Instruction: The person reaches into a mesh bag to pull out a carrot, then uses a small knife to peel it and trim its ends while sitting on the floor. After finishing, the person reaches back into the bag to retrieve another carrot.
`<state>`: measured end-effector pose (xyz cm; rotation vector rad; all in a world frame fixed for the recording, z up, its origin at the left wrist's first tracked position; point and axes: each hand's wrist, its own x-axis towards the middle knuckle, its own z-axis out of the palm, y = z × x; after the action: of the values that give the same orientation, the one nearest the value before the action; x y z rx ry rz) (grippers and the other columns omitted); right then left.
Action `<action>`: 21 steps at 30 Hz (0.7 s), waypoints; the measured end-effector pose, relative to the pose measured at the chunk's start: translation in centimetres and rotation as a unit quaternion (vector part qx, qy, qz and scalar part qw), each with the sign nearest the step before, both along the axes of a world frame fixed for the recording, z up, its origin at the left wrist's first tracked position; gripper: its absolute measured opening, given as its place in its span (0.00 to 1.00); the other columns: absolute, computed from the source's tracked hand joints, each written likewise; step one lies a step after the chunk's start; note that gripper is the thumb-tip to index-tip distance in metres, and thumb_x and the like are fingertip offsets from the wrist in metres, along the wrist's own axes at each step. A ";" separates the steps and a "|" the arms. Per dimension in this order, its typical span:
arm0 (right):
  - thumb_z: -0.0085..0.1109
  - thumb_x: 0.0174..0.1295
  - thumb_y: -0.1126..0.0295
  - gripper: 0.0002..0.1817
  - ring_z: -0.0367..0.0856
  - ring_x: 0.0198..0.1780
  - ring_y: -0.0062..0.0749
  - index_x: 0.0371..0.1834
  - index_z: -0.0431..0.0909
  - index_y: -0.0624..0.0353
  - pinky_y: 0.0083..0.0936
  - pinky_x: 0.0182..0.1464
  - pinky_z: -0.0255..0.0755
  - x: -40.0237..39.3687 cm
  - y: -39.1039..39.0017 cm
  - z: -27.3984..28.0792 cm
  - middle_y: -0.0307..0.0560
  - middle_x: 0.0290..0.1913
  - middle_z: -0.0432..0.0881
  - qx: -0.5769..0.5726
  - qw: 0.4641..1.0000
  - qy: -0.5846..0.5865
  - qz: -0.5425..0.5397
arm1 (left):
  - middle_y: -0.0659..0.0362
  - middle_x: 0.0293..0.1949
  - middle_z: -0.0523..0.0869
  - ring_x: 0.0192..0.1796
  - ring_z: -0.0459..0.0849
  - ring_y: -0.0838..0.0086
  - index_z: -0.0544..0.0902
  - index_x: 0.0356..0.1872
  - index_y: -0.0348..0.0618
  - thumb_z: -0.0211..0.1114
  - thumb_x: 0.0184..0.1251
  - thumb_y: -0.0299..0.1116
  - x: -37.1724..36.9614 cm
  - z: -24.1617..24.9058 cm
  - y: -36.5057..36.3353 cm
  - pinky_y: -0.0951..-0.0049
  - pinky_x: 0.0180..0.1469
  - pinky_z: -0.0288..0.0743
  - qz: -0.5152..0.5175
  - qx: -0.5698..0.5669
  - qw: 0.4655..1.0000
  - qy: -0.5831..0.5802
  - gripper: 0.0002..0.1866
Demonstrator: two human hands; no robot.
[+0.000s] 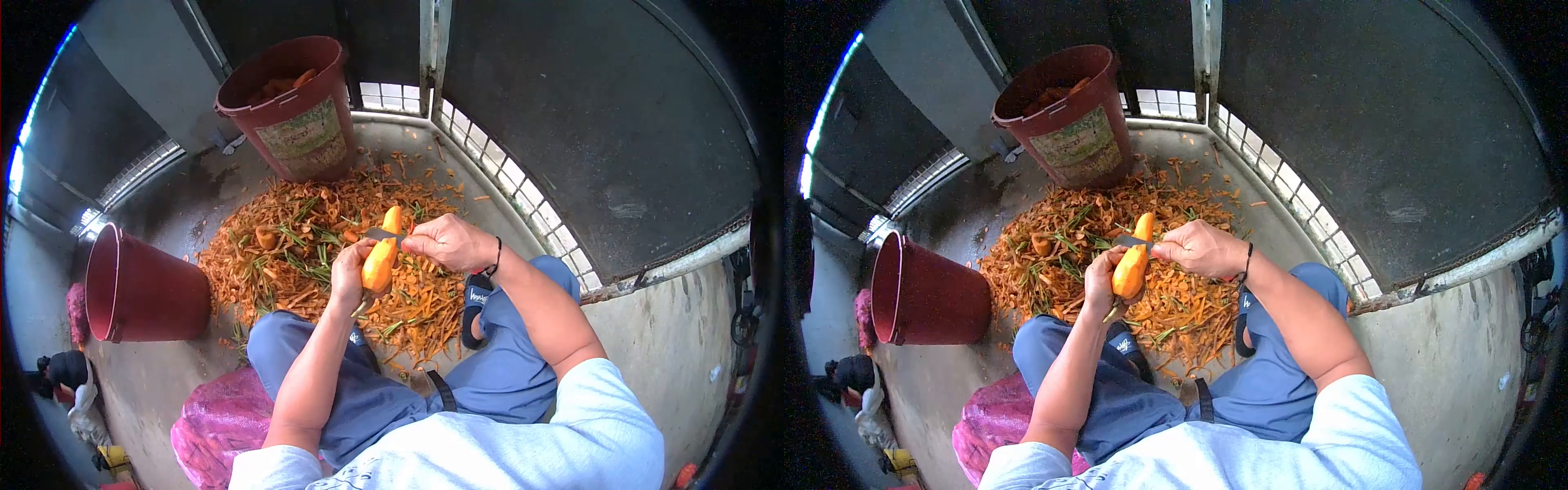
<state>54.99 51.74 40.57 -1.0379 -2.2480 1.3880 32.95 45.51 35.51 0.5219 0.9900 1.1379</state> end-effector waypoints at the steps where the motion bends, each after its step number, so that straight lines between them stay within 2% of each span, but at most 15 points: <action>1: 0.57 0.78 0.55 0.21 0.74 0.24 0.23 0.37 0.84 0.63 0.31 0.29 0.69 -0.1 -0.1 0.0 0.44 0.20 0.76 0.002 1.000 0.001 0.000 | 0.52 0.31 0.84 0.16 0.76 0.71 0.77 0.53 0.37 0.47 0.73 0.36 0.1 0.7 -0.2 0.73 0.13 0.64 -0.006 -0.008 0.999 -0.048 0.17; 2: 0.57 0.78 0.55 0.20 0.73 0.23 0.18 0.37 0.85 0.62 0.26 0.26 0.67 -0.2 -0.3 0.0 0.39 0.20 0.75 -0.052 0.998 0.038 -0.014 | 0.53 0.31 0.84 0.17 0.76 0.71 0.77 0.54 0.38 0.47 0.73 0.36 0.0 1.1 -0.2 0.74 0.13 0.64 -0.012 -0.016 0.995 -0.096 0.17; 3: 0.57 0.78 0.55 0.19 0.72 0.22 0.14 0.37 0.85 0.60 0.22 0.24 0.64 -0.4 -0.6 -0.2 0.33 0.20 0.74 -0.107 0.991 0.074 -0.028 | 0.53 0.31 0.84 0.17 0.76 0.71 0.77 0.54 0.38 0.47 0.73 0.36 -0.2 1.0 -0.2 0.74 0.13 0.64 -0.012 -0.016 0.995 -0.096 0.17; 6: 0.56 0.79 0.56 0.19 0.71 0.22 0.13 0.38 0.85 0.60 0.19 0.24 0.64 -0.7 -0.7 -0.2 0.32 0.21 0.75 -0.093 0.986 0.114 -0.083 | 0.53 0.31 0.83 0.17 0.76 0.70 0.77 0.55 0.39 0.47 0.73 0.36 -0.7 0.2 0.2 0.74 0.13 0.63 -0.038 -0.004 0.994 -0.106 0.18; 7: 0.58 0.78 0.59 0.17 0.74 0.24 0.14 0.40 0.86 0.61 0.22 0.25 0.68 -0.5 -1.0 1.0 0.34 0.22 0.76 -0.134 0.973 0.133 -0.130 | 0.52 0.32 0.84 0.17 0.76 0.70 0.76 0.57 0.39 0.46 0.75 0.37 -0.9 -0.2 0.3 0.73 0.13 0.63 -0.040 0.005 0.991 -0.129 0.18; 8: 0.58 0.78 0.59 0.17 0.74 0.24 0.14 0.40 0.86 0.61 0.22 0.25 0.68 -0.4 -0.9 0.9 0.34 0.22 0.76 -0.134 0.974 0.132 -0.127 | 0.51 0.34 0.85 0.16 0.76 0.70 0.75 0.59 0.39 0.45 0.78 0.37 -1.1 -0.4 0.3 0.73 0.13 0.63 -0.042 0.013 0.987 -0.152 0.18; 9: 0.60 0.77 0.59 0.15 0.77 0.24 0.18 0.41 0.87 0.60 0.25 0.27 0.71 -0.3 -0.7 0.6 0.38 0.23 0.79 0.018 0.982 0.145 -0.117 | 0.51 0.34 0.85 0.16 0.76 0.70 0.75 0.59 0.39 0.45 0.78 0.37 -1.0 -0.4 0.3 0.73 0.13 0.63 -0.039 0.014 0.987 -0.153 0.18; 10: 0.62 0.75 0.58 0.14 0.81 0.24 0.22 0.42 0.88 0.58 0.28 0.28 0.73 -0.4 -0.5 0.1 0.42 0.24 0.83 0.170 0.968 0.156 -0.104 | 0.52 0.34 0.85 0.16 0.76 0.70 0.75 0.59 0.40 0.45 0.78 0.37 -1.0 -0.2 0.4 0.73 0.13 0.63 -0.024 0.010 0.988 -0.152 0.19; 11: 0.66 0.71 0.58 0.13 0.82 0.25 0.32 0.46 0.89 0.54 0.33 0.29 0.75 -0.7 0.0 -1.0 0.45 0.25 0.82 0.342 0.922 0.169 -0.072 | 0.53 0.33 0.84 0.16 0.75 0.70 0.75 0.60 0.40 0.45 0.78 0.37 -0.9 0.0 0.4 0.73 0.13 0.63 -0.009 0.005 0.988 -0.151 0.19; 12: 0.66 0.71 0.58 0.13 0.82 0.25 0.32 0.46 0.89 0.54 0.33 0.29 0.75 -0.8 -0.3 -0.8 0.45 0.25 0.82 0.341 0.922 0.170 -0.070 | 0.53 0.33 0.84 0.16 0.75 0.70 0.75 0.60 0.40 0.45 0.78 0.37 -0.9 0.2 0.4 0.73 0.13 0.63 -0.008 0.005 0.989 -0.151 0.19; 14: 0.68 0.69 0.57 0.13 0.81 0.27 0.40 0.46 0.90 0.52 0.37 0.29 0.75 -1.0 -1.3 -0.1 0.44 0.25 0.79 0.392 0.919 0.029 -0.033 | 0.55 0.34 0.83 0.18 0.77 0.71 0.77 0.56 0.40 0.46 0.74 0.38 -0.9 0.6 0.2 0.74 0.14 0.66 -0.007 0.003 0.989 -0.144 0.19; 21: 0.68 0.67 0.54 0.14 0.81 0.28 0.42 0.45 0.90 0.51 0.39 0.30 0.75 -1.2 -1.4 -0.3 0.45 0.27 0.79 0.387 0.920 0.038 -0.052 | 0.55 0.32 0.83 0.18 0.76 0.70 0.78 0.53 0.39 0.45 0.74 0.39 -1.0 0.6 0.2 0.74 0.14 0.65 -0.006 0.017 0.993 -0.116 0.19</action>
<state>53.79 50.31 40.23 -0.7751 -2.3038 0.3854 32.00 45.66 36.11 0.4113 0.7657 1.1779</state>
